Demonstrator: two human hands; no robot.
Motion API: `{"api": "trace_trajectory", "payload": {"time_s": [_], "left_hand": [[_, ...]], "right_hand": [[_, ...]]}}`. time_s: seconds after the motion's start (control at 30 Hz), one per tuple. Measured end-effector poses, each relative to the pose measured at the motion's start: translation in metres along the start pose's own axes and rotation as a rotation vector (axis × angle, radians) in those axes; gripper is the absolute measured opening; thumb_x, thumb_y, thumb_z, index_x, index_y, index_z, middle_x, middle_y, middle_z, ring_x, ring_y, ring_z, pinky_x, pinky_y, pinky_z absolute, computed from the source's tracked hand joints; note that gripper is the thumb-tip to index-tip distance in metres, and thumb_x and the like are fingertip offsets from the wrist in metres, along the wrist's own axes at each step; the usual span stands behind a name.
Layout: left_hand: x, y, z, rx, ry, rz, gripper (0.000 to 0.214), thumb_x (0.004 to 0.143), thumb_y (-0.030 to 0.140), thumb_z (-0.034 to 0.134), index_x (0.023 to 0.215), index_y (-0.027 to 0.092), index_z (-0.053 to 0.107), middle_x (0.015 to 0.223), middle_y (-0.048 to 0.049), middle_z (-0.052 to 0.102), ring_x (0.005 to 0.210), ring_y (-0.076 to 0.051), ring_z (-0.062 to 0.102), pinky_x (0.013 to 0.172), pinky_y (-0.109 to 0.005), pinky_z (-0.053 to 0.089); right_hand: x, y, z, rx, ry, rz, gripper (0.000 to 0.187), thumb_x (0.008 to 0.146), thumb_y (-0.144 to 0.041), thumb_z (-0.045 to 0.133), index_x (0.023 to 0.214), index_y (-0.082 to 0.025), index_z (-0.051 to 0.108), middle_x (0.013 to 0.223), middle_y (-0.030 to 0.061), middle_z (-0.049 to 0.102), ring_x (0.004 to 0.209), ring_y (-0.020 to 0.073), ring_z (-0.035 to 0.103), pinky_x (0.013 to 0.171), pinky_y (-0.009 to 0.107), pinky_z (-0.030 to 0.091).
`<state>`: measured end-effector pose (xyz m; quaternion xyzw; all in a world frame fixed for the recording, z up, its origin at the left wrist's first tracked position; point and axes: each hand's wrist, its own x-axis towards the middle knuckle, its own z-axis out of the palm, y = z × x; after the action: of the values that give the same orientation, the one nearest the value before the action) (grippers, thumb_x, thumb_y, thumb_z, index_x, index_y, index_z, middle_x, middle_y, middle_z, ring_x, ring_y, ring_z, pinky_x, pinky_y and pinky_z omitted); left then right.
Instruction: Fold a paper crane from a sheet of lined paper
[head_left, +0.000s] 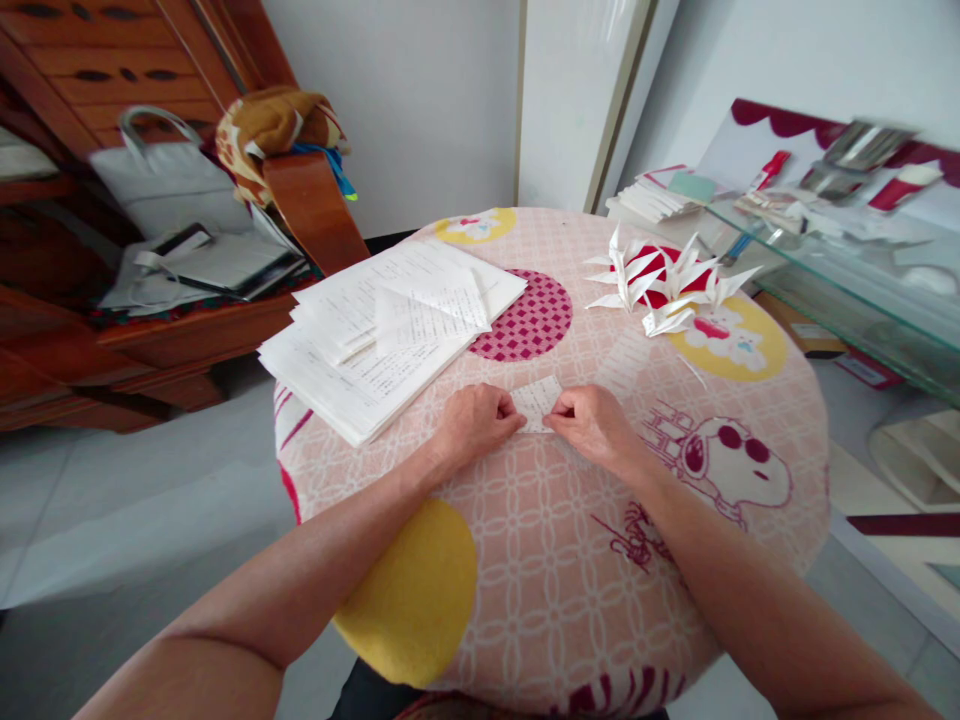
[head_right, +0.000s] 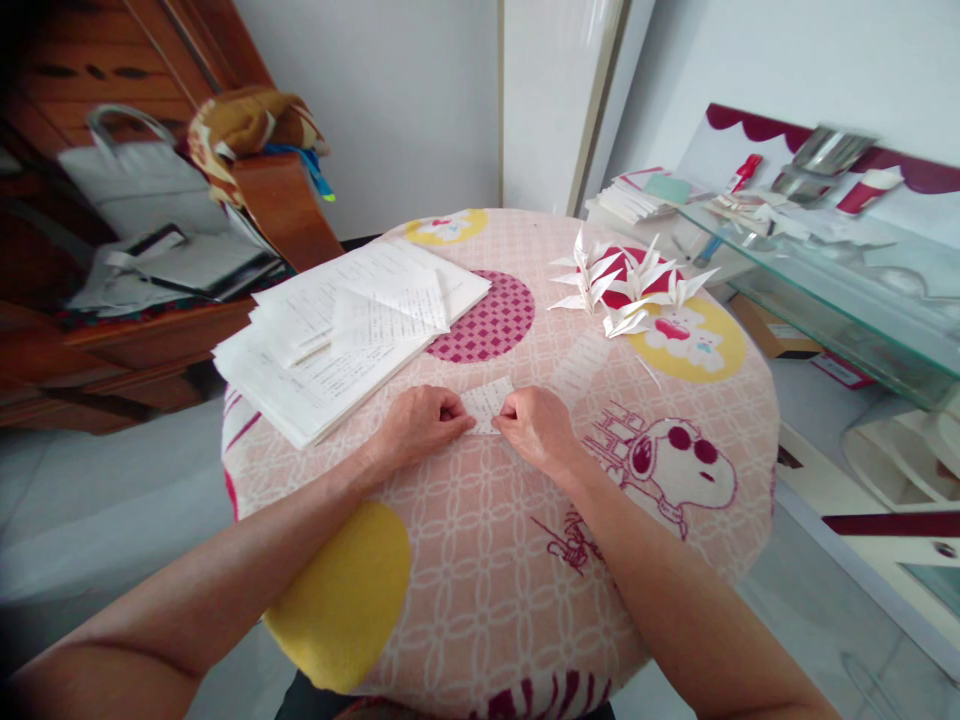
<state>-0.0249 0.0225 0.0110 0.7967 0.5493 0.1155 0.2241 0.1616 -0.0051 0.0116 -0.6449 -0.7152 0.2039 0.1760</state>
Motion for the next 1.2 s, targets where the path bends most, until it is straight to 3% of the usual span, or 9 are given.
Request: {"api": "trace_trajectory", "payload": {"time_s": [1.2], "left_hand": [[-0.0048, -0.0002, 0.0067, 0.061, 0.016, -0.007, 0.021, 0.086, 0.029, 0.059, 0.076, 0.015, 0.072, 0.073, -0.0042, 0.071, 0.068, -0.016, 0.061, 0.064, -0.028, 0.039]], "right_hand": [[0.0, -0.0031, 0.0008, -0.014, -0.011, 0.054, 0.02, 0.08, -0.02, 0.068, 0.061, -0.014, 0.069, 0.062, 0.0047, 0.067, 0.06, 0.0144, 0.058, 0.058, 0.026, 0.033]]}}
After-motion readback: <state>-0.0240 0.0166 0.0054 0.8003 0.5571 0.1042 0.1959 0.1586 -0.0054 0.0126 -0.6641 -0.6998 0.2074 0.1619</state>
